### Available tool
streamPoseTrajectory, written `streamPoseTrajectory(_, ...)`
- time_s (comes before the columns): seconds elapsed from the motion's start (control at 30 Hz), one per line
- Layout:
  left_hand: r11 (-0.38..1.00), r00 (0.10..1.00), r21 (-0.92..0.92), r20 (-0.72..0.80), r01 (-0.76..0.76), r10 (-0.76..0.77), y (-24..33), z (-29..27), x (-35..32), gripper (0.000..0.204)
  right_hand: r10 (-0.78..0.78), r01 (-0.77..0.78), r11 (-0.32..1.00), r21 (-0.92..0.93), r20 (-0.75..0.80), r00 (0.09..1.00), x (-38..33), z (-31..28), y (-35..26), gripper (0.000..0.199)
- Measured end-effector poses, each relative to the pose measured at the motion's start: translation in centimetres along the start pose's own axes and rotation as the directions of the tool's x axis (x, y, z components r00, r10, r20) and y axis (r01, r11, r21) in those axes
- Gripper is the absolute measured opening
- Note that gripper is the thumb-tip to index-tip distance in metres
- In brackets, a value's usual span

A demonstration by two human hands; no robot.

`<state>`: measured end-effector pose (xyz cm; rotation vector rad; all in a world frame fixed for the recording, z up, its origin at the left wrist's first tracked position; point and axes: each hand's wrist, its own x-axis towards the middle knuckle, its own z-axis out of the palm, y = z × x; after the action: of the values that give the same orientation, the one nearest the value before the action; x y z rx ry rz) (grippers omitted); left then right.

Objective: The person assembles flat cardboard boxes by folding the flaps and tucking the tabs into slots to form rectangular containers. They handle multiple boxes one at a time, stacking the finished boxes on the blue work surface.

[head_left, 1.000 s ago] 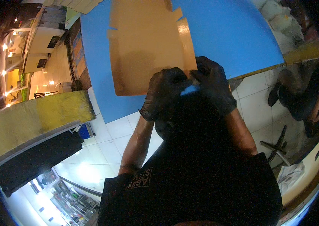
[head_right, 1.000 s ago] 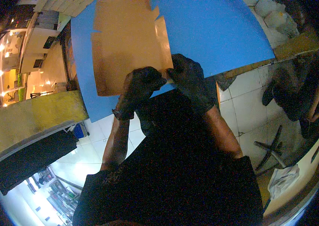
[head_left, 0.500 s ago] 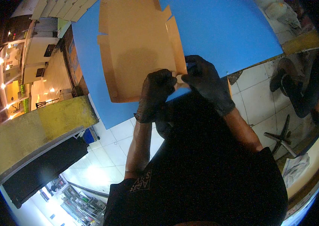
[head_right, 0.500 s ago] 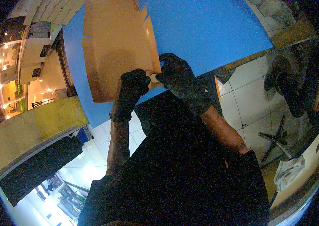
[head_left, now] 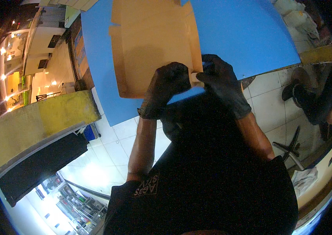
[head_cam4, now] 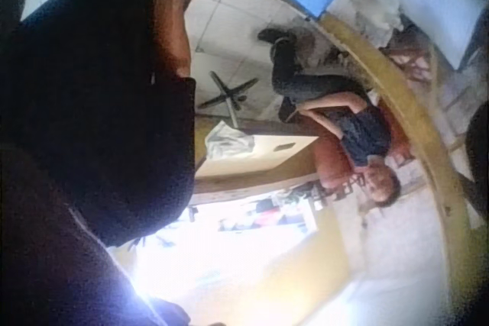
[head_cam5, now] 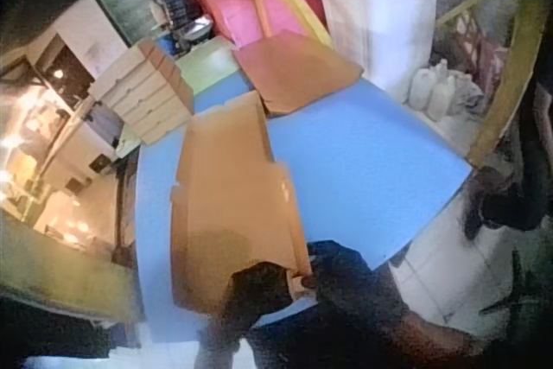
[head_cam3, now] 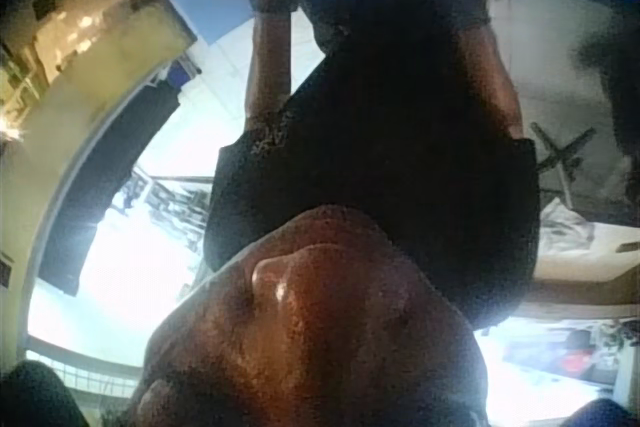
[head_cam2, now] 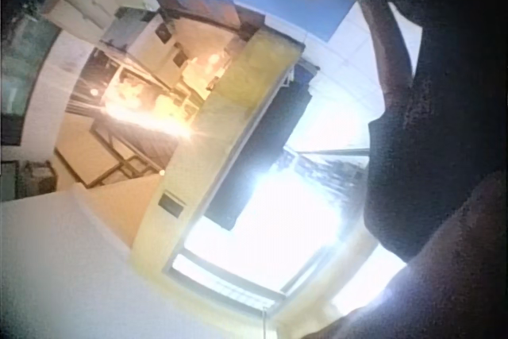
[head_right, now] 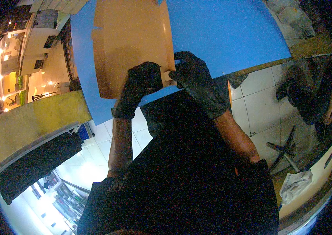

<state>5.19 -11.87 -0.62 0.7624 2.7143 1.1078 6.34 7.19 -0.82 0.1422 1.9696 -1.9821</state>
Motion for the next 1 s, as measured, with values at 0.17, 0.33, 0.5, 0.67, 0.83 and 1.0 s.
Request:
streamPoseTrajectory(0.17,0.991,0.997,0.123,0.047,0.056,-0.062,-0.3,0.5,0.5,0.021,-0.078,0.080,0.994,-0.067,0.030,0.996,0.4,0.9,0.1,0.041)
streamPoseTrajectory(0.33,0.988,0.975,-0.063,0.182,0.140,-0.127,0.8,-0.9,0.8,0.016,-0.109,0.125,0.978,-0.168,0.105,0.989,0.6,-1.6,-0.5,0.043)
streamPoseTrajectory(0.5,0.997,0.972,-0.067,0.234,0.041,-0.024,-0.6,0.0,1.7,0.019,-0.071,0.074,0.997,-0.010,0.174,0.982,1.4,-1.1,-0.2,0.042)
streamPoseTrajectory(0.67,0.982,0.978,0.067,-0.103,-0.177,0.183,-0.8,1.6,2.0,0.029,0.009,0.018,0.986,-0.166,0.159,0.987,1.7,-0.9,-1.1,0.047)
streamPoseTrajectory(0.83,0.976,0.985,0.216,-0.174,0.031,0.007,-1.5,-0.6,1.5,0.032,-0.044,0.087,0.907,-0.412,0.113,0.993,0.5,-1.8,-1.6,0.053)
streamPoseTrajectory(1.0,0.874,0.729,0.109,-0.605,0.473,-0.319,-5.5,-8.9,-0.1,0.040,-0.094,0.093,0.928,-0.362,0.014,0.995,1.3,-7.0,-1.0,0.052)
